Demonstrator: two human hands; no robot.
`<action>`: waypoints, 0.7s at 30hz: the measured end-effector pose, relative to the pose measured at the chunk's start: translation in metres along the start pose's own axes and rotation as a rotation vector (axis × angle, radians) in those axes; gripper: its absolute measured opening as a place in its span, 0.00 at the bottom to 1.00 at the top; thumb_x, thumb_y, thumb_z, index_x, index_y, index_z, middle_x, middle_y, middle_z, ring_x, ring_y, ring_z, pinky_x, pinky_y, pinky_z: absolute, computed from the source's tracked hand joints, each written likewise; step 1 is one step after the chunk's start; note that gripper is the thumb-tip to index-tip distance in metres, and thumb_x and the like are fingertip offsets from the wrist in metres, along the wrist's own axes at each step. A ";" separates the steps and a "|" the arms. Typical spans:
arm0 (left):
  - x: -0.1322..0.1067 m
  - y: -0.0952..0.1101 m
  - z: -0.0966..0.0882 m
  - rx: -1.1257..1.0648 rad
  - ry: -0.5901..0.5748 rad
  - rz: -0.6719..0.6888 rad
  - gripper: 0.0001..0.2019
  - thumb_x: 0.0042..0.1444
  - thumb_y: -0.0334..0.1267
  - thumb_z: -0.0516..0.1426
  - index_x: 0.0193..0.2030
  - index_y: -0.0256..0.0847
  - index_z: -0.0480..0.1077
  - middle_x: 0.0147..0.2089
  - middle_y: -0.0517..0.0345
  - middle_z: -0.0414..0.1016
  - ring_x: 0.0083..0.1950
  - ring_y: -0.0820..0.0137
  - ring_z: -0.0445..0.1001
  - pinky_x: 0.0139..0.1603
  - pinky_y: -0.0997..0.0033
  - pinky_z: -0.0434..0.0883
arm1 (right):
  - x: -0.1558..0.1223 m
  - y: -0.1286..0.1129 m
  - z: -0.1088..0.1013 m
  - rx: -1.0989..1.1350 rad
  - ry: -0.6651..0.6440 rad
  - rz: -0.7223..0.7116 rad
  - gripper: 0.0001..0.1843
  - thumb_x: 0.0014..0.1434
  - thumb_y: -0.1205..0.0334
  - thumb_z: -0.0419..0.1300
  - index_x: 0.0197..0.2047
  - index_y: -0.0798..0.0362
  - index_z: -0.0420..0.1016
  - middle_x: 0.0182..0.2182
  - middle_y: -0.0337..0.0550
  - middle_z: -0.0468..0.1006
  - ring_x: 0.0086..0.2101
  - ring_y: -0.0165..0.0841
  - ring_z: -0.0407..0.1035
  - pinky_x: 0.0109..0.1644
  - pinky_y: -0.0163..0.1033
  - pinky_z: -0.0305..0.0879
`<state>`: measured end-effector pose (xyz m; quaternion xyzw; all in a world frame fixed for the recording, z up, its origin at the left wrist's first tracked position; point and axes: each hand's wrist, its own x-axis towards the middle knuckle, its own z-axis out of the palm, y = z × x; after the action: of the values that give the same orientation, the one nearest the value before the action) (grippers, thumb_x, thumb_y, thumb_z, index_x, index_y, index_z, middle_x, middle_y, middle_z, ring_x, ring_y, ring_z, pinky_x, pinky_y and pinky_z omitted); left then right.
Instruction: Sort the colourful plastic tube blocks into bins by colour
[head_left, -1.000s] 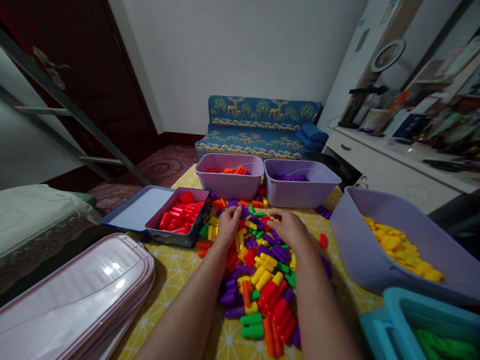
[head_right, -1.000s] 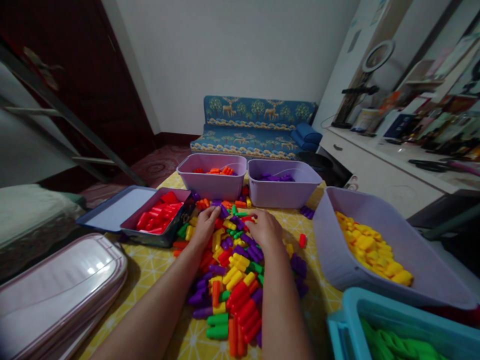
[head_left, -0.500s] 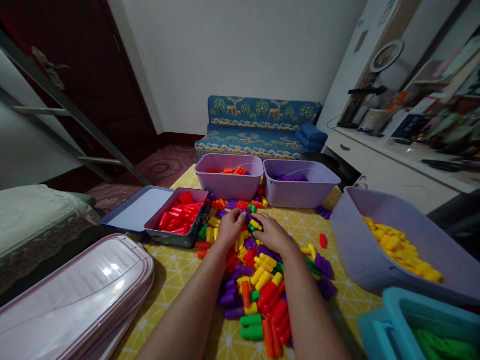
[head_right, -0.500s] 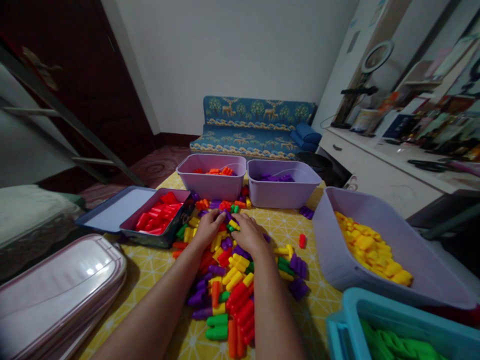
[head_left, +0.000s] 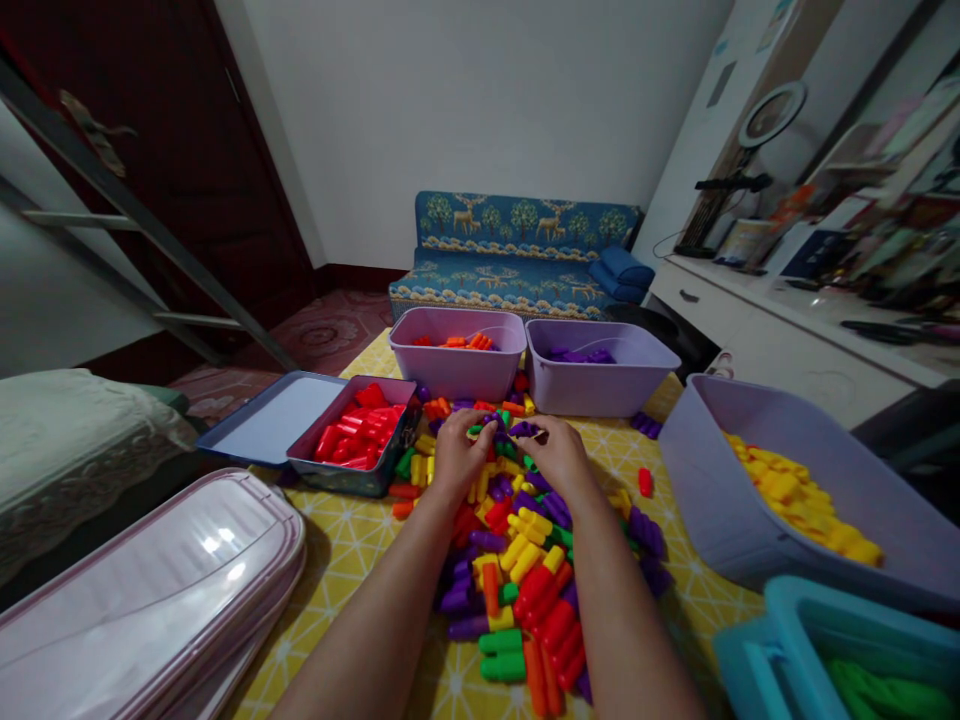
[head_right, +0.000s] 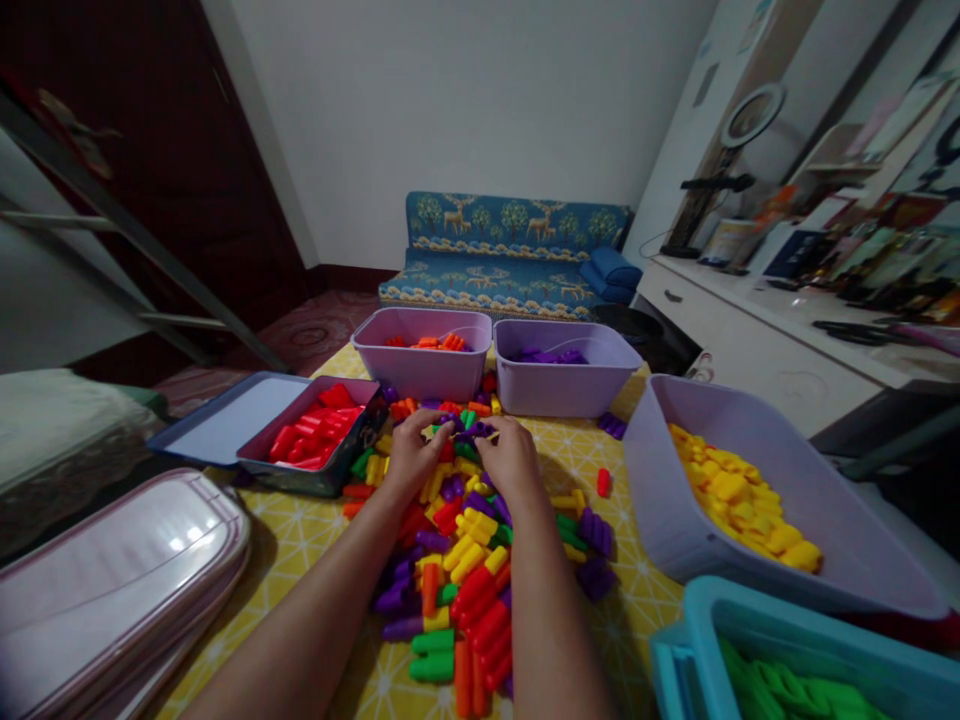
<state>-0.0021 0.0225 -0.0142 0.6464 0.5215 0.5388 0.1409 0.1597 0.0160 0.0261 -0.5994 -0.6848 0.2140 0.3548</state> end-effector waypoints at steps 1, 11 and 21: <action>0.000 0.001 0.000 -0.006 -0.001 -0.008 0.09 0.56 0.38 0.58 0.40 0.39 0.76 0.40 0.52 0.79 0.44 0.66 0.75 0.48 0.67 0.70 | 0.000 -0.001 0.001 0.058 0.015 0.004 0.13 0.50 0.66 0.60 0.40 0.53 0.78 0.37 0.46 0.81 0.35 0.35 0.74 0.42 0.39 0.69; -0.001 -0.003 0.004 -0.071 -0.099 -0.190 0.11 0.54 0.29 0.58 0.43 0.37 0.76 0.40 0.52 0.80 0.39 0.69 0.77 0.40 0.72 0.74 | 0.044 -0.039 -0.020 0.957 0.355 0.084 0.19 0.45 0.67 0.63 0.43 0.54 0.71 0.26 0.36 0.78 0.26 0.29 0.74 0.32 0.34 0.72; -0.002 -0.004 0.004 -0.034 -0.092 -0.137 0.11 0.54 0.29 0.57 0.43 0.38 0.76 0.38 0.53 0.79 0.38 0.69 0.76 0.42 0.69 0.74 | 0.051 -0.026 -0.014 1.318 0.509 0.251 0.12 0.47 0.67 0.62 0.38 0.53 0.69 0.33 0.41 0.79 0.38 0.31 0.76 0.46 0.40 0.72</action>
<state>-0.0006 0.0237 -0.0199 0.6306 0.5484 0.5064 0.2124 0.1508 0.0583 0.0657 -0.3659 -0.2350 0.4760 0.7644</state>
